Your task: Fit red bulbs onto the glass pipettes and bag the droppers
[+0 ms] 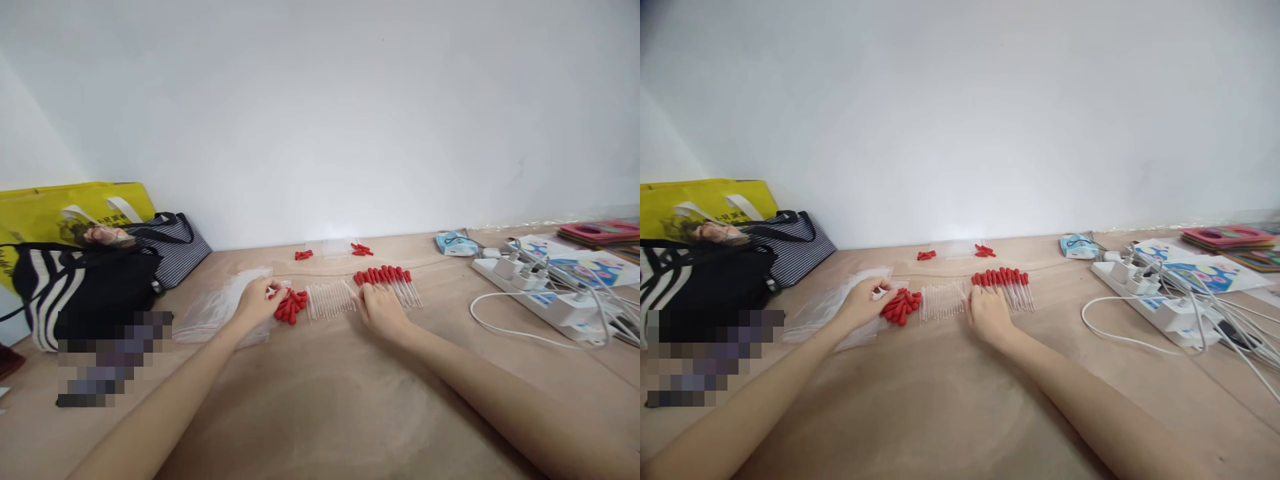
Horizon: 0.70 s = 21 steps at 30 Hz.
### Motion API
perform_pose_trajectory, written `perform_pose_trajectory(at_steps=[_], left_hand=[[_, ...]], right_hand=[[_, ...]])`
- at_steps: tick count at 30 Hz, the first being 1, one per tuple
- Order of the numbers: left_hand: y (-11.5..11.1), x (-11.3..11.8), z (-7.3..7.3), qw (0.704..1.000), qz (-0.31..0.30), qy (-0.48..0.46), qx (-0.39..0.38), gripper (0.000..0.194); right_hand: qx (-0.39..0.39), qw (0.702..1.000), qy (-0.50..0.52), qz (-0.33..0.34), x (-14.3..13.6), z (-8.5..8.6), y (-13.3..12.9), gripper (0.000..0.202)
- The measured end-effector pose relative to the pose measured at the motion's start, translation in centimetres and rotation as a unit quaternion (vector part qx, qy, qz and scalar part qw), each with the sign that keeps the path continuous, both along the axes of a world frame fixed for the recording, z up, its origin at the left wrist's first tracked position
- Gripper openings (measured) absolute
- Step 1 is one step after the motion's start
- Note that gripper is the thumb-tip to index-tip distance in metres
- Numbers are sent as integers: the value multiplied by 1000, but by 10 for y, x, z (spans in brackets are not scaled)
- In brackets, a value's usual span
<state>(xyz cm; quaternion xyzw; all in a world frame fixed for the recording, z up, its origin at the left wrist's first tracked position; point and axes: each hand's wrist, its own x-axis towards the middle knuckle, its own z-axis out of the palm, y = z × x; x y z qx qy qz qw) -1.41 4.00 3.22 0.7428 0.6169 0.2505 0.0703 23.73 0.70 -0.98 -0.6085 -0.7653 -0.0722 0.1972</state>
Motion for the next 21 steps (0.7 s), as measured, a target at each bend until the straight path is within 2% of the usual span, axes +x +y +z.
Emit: perform_pose_trajectory(at_steps=[3,6,10,15,21], left_hand=[[30,-11,5,997,17,7,-74,14],[48,-12,0,993,28,2,-118,12],[59,-10,-7,988,48,5,-146,7],[62,-6,-8,985,71,30,-154,8],[53,-1,1,992,75,29,-97,14]], right_hand=[[29,994,43,100,13,-14,-15,18],[33,983,96,156,22,-24,-20,14],[27,977,135,164,23,-29,-19,11],[6,976,140,167,20,-30,-20,10],[3,975,148,166,19,-29,-23,10]])
